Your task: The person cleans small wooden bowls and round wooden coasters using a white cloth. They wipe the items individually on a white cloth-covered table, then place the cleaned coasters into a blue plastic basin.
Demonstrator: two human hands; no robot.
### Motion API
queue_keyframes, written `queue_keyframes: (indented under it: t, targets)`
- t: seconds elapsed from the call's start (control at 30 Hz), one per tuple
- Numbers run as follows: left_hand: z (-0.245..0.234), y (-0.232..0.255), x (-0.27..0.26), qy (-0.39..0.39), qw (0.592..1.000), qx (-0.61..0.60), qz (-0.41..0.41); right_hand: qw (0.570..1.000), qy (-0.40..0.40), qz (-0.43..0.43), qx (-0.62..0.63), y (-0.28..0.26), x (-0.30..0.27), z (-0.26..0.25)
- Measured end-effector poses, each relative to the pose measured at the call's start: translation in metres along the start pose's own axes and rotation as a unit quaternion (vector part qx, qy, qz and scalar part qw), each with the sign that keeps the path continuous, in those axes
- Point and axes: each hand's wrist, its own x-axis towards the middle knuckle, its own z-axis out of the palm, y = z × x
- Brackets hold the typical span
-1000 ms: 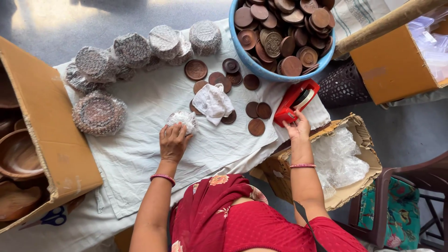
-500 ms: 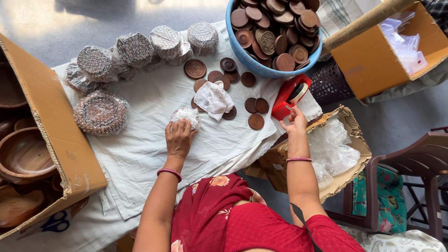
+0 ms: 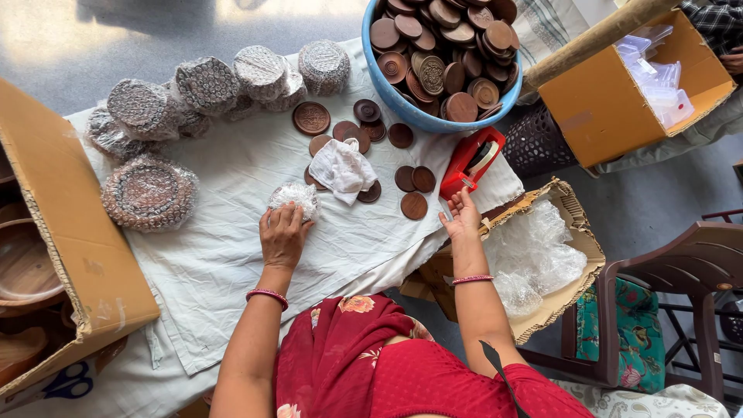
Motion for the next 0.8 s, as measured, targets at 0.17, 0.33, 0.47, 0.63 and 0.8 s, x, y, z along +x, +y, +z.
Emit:
queue_keyframes:
  t: [0.17,0.33,0.47,0.63,0.8]
  targets:
    - [0.001,0.000,-0.002,0.003,1.000,0.001,-0.006,0.999,0.013,-0.042,0.003,0.024,0.035,-0.010]
    - [-0.005,0.002,0.001,0.001,1.000,0.005,0.001,0.989,0.001,-0.150,-0.014,0.022,0.058,-0.009]
    - [-0.014,0.002,0.005,-0.005,1.000,-0.001,0.004,0.981,-0.016,-0.178,-0.077,0.011,0.065,-0.010]
    - [-0.021,-0.003,0.011,0.001,1.000,-0.019,0.016,0.972,-0.042,-0.179,-0.149,-0.002,0.082,-0.020]
    - [-0.021,-0.017,0.020,-0.088,0.995,-0.040,0.017,0.949,-0.085,-0.176,-0.249,-0.016,0.084,-0.020]
